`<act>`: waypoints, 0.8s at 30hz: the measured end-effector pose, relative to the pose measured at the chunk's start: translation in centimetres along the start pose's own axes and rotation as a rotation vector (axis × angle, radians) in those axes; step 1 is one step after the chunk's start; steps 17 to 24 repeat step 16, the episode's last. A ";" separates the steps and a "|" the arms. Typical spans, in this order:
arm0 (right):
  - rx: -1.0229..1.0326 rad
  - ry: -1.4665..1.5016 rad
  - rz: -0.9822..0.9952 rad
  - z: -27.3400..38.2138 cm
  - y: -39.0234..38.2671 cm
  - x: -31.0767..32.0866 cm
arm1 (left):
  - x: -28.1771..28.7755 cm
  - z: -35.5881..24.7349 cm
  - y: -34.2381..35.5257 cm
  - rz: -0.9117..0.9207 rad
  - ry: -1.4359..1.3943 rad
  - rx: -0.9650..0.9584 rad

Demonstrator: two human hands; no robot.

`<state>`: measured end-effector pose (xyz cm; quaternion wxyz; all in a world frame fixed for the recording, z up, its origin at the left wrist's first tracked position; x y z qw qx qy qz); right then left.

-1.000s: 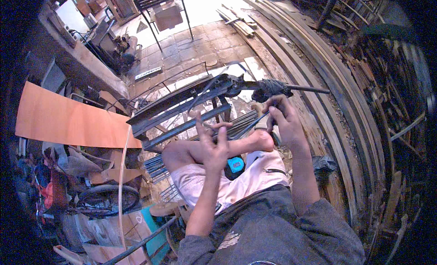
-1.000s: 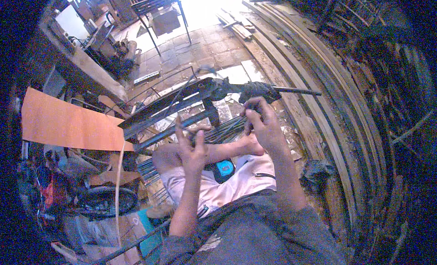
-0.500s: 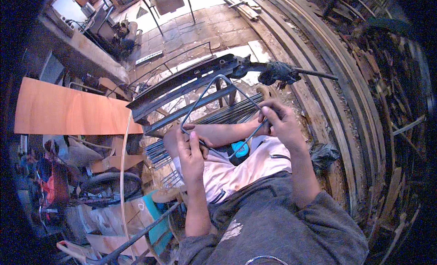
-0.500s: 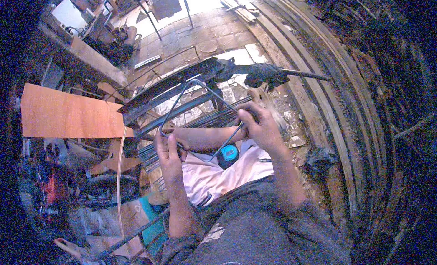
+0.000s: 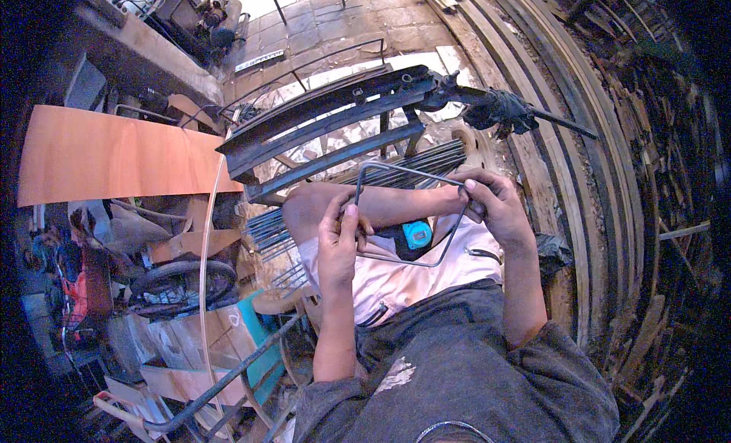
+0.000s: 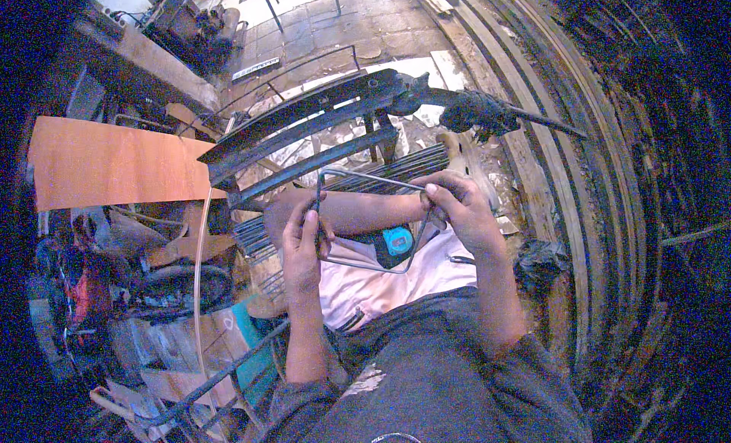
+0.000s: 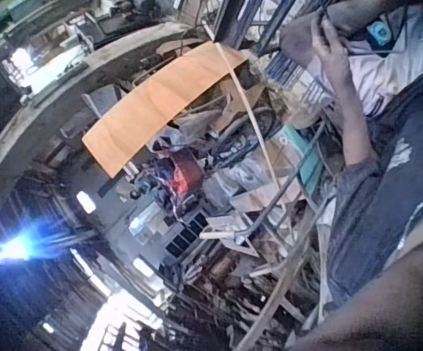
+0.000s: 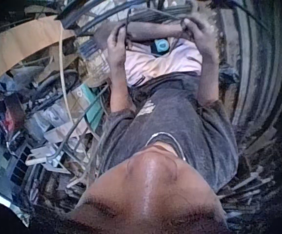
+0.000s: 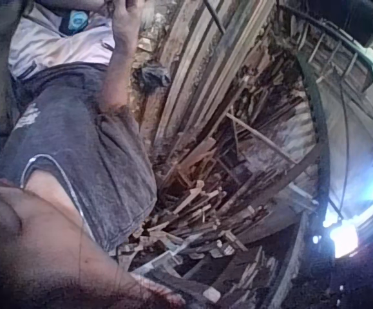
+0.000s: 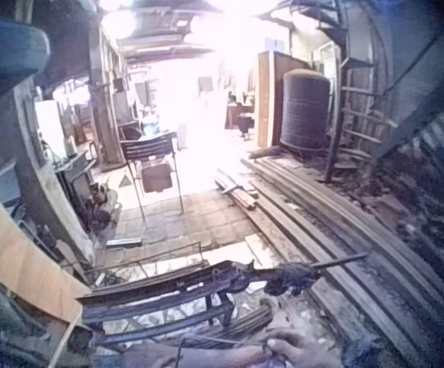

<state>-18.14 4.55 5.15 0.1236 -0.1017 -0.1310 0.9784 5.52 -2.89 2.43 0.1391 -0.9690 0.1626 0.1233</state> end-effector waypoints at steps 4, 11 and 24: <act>-0.100 0.468 0.026 -1.6 0.3 -0.3 | -0.7 1.7 0.2 0.068 -0.231 0.031; -0.128 0.617 -0.029 -3.9 0.6 -0.8 | 0.0 6.1 -0.1 -0.067 -0.584 0.245; -0.099 0.399 -0.054 -3.3 0.4 -0.2 | 0.0 5.5 -0.4 -0.074 -0.643 0.266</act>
Point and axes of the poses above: each hand's wrist, its own y-axis towards the middle knuckle, its own x-axis out of the back of the hand, z = x × y, the point moved 10 cm from there along y, towards the middle knuckle, and after that the axes turned 1 degree about z, right-handed, at the moved point
